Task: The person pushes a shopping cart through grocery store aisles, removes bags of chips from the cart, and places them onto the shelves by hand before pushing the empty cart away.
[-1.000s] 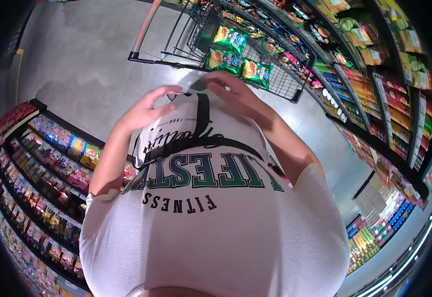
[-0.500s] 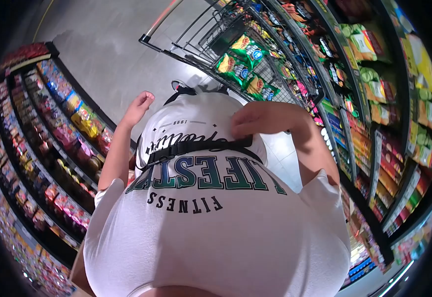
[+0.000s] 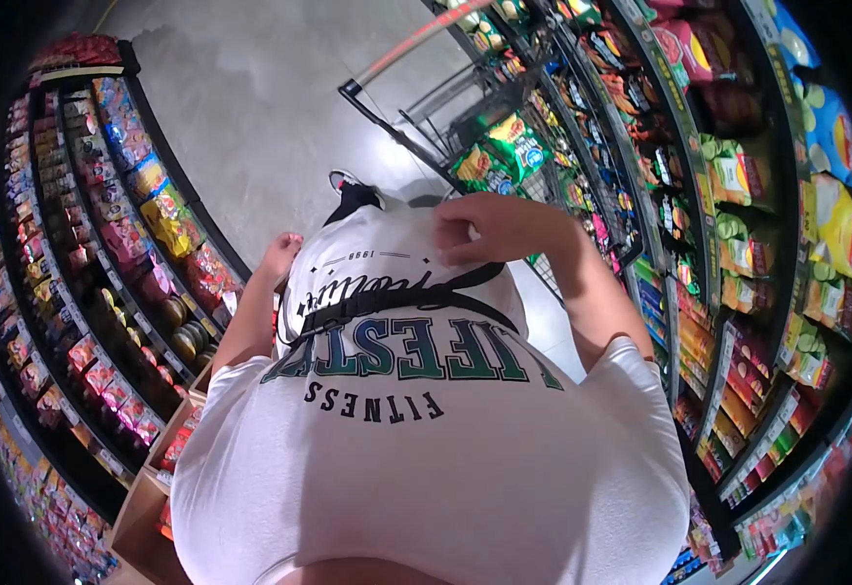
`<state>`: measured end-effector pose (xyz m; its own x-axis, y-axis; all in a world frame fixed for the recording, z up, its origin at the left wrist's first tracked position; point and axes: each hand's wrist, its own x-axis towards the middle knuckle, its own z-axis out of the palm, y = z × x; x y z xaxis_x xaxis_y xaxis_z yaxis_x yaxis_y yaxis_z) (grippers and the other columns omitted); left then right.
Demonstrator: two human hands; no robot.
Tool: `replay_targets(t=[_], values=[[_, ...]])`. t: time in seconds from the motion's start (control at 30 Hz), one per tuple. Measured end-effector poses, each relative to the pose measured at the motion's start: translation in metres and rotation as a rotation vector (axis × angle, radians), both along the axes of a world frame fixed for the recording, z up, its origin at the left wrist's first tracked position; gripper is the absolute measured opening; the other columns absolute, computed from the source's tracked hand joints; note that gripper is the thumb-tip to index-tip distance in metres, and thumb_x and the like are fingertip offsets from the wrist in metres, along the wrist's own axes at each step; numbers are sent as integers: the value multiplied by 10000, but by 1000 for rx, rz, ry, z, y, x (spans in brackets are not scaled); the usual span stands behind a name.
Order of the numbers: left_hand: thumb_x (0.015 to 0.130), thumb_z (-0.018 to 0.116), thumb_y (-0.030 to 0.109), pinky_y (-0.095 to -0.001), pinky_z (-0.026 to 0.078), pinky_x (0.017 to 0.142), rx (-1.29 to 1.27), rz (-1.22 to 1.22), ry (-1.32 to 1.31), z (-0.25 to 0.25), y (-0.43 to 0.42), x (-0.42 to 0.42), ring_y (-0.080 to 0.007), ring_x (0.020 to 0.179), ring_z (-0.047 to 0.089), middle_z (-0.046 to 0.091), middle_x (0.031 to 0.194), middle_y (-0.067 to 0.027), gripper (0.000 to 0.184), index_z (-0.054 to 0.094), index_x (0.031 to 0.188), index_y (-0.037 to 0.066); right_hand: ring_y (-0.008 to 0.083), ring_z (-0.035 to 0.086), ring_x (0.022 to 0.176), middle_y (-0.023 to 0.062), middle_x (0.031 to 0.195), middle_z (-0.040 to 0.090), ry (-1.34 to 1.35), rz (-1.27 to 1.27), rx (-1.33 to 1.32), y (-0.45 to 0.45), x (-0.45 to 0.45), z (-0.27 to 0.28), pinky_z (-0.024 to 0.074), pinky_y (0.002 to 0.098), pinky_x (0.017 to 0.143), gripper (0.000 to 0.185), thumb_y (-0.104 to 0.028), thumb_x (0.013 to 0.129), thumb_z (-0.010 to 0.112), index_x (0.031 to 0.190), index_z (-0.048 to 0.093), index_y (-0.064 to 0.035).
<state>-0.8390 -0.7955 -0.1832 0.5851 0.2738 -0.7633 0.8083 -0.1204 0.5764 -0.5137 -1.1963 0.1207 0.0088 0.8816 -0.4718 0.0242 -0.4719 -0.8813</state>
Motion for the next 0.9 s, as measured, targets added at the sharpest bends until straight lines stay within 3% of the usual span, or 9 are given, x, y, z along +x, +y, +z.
replay_targets(t=[0.2,0.43,0.47,0.6,0.67,0.73,0.77,0.8,0.9], values=[[962,581,207,-302,495,735,50,-33,9,-22,79,-6,-139,794,595,660,898,-44,209,657,1071,46,97,526,874,-4,918,583,183,-176,151,127,-26,0,448,271,804,227,-201,872,767,1025,668,-66],[956,591,193,-309,506,741,-68,153,-47,-26,168,10,-148,803,599,649,947,-32,214,634,1103,44,145,617,946,67,981,667,-374,-218,212,232,2,-50,506,321,829,223,-181,900,694,1094,704,-72],[957,591,189,-309,507,739,-60,158,-46,-20,172,10,-149,803,600,648,947,-30,211,634,1101,41,131,624,951,56,986,680,-84,-510,239,233,18,-78,513,312,835,170,-140,930,663,1073,694,-54],[962,583,173,-305,503,725,-104,278,-101,-56,197,-26,-144,779,603,655,919,-32,208,634,1097,24,58,528,706,-6,858,614,-581,-1281,282,218,114,-134,431,202,634,31,-49,926,664,948,643,-41],[968,581,192,-300,497,701,-49,251,-34,-46,200,-41,-142,724,589,633,830,-24,192,649,1052,32,129,579,680,77,861,624,-505,-1372,87,214,147,-169,507,283,631,77,-10,899,654,964,613,-6],[1027,494,257,-312,514,670,118,-60,-126,-70,209,-76,-158,693,612,652,762,-61,309,636,852,46,243,683,760,82,741,635,-969,-1160,-252,205,156,-183,535,379,652,132,-44,817,685,940,651,-10],[1033,495,243,-324,549,728,-377,426,-47,-1,183,-37,-158,758,654,701,827,-102,299,657,874,48,330,601,868,155,855,588,-1102,-1293,-336,202,141,-189,478,435,768,163,-73,788,660,950,657,-51],[1029,501,234,-322,547,730,-401,415,13,-1,182,-37,-156,763,653,700,835,-99,281,656,888,47,416,520,976,228,969,541,-1186,-1392,-362,215,142,-201,421,490,885,203,-102,759,636,960,663,-92],[1017,518,207,-315,543,738,-316,272,62,-37,185,-59,-151,777,648,696,858,-93,230,654,931,42,373,505,951,179,974,494,-1409,-1336,-296,222,140,-208,429,443,846,155,-60,771,652,914,653,-119]])
